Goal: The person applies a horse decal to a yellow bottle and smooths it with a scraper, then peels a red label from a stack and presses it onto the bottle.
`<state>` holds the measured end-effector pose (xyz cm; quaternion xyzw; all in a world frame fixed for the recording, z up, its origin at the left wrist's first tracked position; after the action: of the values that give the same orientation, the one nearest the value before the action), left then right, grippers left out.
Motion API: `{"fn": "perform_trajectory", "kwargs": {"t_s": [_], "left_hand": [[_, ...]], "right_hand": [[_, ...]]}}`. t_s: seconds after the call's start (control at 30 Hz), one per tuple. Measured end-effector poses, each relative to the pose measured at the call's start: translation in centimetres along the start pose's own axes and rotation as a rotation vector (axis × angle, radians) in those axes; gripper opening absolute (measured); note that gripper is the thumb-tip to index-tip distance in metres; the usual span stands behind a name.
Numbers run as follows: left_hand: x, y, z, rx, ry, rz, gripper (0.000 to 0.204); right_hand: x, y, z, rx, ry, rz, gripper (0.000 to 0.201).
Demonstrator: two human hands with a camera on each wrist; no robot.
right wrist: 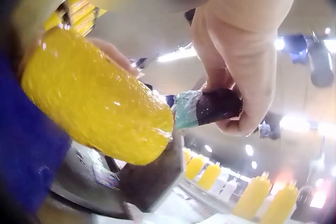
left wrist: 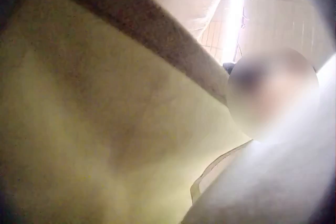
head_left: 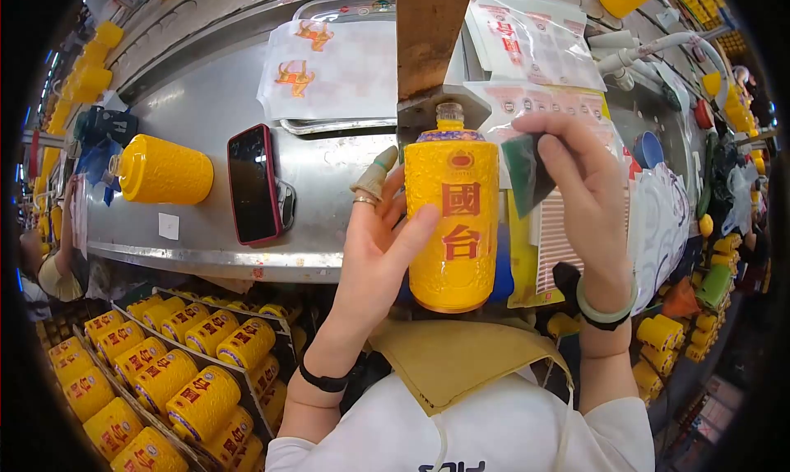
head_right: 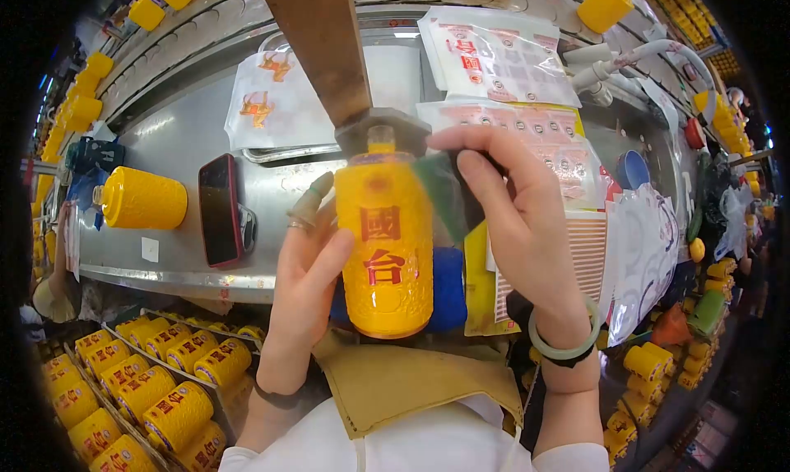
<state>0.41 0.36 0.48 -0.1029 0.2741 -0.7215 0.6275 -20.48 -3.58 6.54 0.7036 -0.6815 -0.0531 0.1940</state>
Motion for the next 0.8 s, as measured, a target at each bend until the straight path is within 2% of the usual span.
{"fn": "perform_trajectory", "kwargs": {"t_s": [0.07, 0.1, 0.2, 0.4, 0.53, 0.63, 0.8], "left_hand": [[-0.4, 0.2, 0.0, -0.044, 0.031, -0.008, 0.07], [-0.6, 0.2, 0.0, -0.027, 0.041, -0.015, 0.065], [-1.0, 0.0, -0.1, -0.017, 0.033, -0.007, 0.065], [-1.0, -0.3, -0.2, 0.049, -0.01, -0.022, 0.071], [-1.0, -0.3, -0.1, 0.04, -0.004, -0.03, 0.073], [-1.1, -0.3, -0.1, 0.04, -0.006, -0.028, 0.074], [-0.8, 0.1, -0.4, -0.056, 0.01, -0.025, 0.076]], "right_hand": [[-2.0, -0.4, 0.5, 0.349, -0.368, -0.099, 0.022], [-2.9, -0.9, 1.1, 0.336, -0.393, -0.096, 0.029], [-5.0, -2.4, 1.7, 0.313, -0.383, -0.109, 0.055], [-6.3, -4.0, 2.7, 0.393, -0.41, -0.078, 0.07], [-6.1, -3.8, 2.2, 0.37, -0.436, -0.099, 0.071], [-6.0, -4.0, 1.7, 0.486, -0.466, -0.064, 0.071], [-5.6, -2.2, 1.9, 0.391, -0.446, -0.106, 0.054]]}}
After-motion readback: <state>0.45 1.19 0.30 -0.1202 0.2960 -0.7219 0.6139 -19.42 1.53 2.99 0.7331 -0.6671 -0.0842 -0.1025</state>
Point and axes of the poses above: each hand's wrist, its own x-axis towards the middle knuckle, its own y-axis out of the back of the hand, z = x × y, the point moved 2 cm from there along x, towards the middle knuckle, and after that the axes turned 1 degree about -x, right-handed, at the moved point
